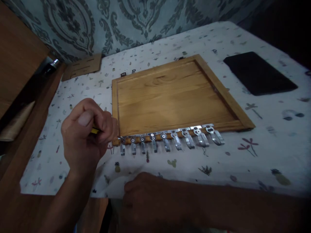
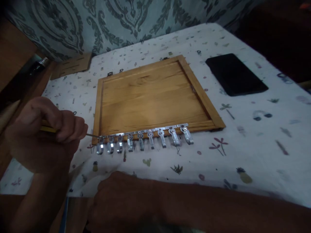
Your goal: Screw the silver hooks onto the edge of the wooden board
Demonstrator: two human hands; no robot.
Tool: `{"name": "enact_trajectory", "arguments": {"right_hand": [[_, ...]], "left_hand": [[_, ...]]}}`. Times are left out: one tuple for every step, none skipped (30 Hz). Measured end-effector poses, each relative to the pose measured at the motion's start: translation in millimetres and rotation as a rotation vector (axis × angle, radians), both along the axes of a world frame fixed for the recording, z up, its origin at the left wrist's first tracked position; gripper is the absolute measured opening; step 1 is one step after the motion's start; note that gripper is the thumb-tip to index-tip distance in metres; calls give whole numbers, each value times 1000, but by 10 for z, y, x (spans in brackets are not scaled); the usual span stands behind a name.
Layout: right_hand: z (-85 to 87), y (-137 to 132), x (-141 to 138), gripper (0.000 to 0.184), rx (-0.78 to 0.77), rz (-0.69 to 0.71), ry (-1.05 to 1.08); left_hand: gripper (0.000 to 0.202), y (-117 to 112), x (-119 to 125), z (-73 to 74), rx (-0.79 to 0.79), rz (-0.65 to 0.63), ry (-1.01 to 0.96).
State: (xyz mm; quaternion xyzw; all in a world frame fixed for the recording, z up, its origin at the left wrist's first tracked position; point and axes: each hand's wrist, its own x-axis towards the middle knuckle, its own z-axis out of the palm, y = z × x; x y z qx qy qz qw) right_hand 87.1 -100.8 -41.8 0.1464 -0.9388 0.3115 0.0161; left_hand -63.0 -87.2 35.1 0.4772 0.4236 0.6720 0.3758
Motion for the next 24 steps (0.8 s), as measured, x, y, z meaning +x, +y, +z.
{"name": "enact_trajectory", "arguments": {"right_hand": [[-5, -1, 1, 21, 2, -4, 5], [-13, -1, 3, 22, 4, -10, 16], [-24, -2, 6, 22, 0, -14, 30], [-36, -3, 12, 24, -7, -13, 47], [-47, -6, 18, 27, -16, -17, 61], [-57, -9, 24, 30, -25, -19, 73], [-64, -12, 30, 31, -31, -20, 84], [-69, -15, 34, 31, -34, -23, 90], [-71, -17, 37, 30, -33, -20, 91], [-71, -18, 37, 29, -26, -23, 85], [-71, -17, 35, 27, -24, -21, 78], [-71, -15, 31, 27, -28, -16, 77], [-73, -12, 26, 26, -34, -9, 84], [-76, -9, 21, 27, -41, -1, 94], [-81, -7, 17, 27, -45, 2, 101], [-87, -6, 14, 29, -46, 0, 101], [-94, -7, 12, 31, -45, -5, 98], [-100, -10, 12, 33, -45, -11, 97], [-106, -14, 13, 33, -47, -20, 97], [-112, -20, 15, 32, -53, -27, 101], [-116, -26, 17, 30, -58, -31, 107], [-119, -32, 18, 29, -61, -32, 114], [-121, -38, 19, 29, -62, -35, 117], [-123, -45, 19, 30, -62, -40, 115]], "left_hand": [[35, 7, -11, -4, 12, -37, 0], [33, 14, -21, -6, 24, -68, -1], [31, 20, -29, -6, 34, -87, -3], [29, 26, -35, -5, 43, -93, -7], [28, 30, -38, -4, 53, -98, -12], [27, 32, -40, -2, 61, -100, -16], [25, 32, -41, -3, 66, -102, -19], [23, 30, -41, -6, 68, -106, -20], [20, 28, -40, -12, 67, -111, -18], [18, 26, -40, -20, 70, -111, -16], [17, 24, -38, -31, 80, -109, -11], [19, 23, -36, -42, 93, -100, -6], [22, 22, -33, -52, 104, -87, 3], [25, 22, -28, -59, 109, -75, 15], [29, 22, -22, -63, 110, -64, 30], [31, 21, -15, -62, 104, -55, 43], [32, 21, -8, -59, 95, -47, 54], [33, 20, -2, -52, 86, -37, 63], [34, 19, 3, -45, 83, -25, 72], [34, 18, 6, -39, 79, -8, 78], [33, 17, 8, -34, 81, 8, 83], [32, 15, 9, -32, 85, 17, 86], [29, 14, 9, -32, 88, 22, 87], [26, 13, 11, -35, 92, 26, 84]]}}
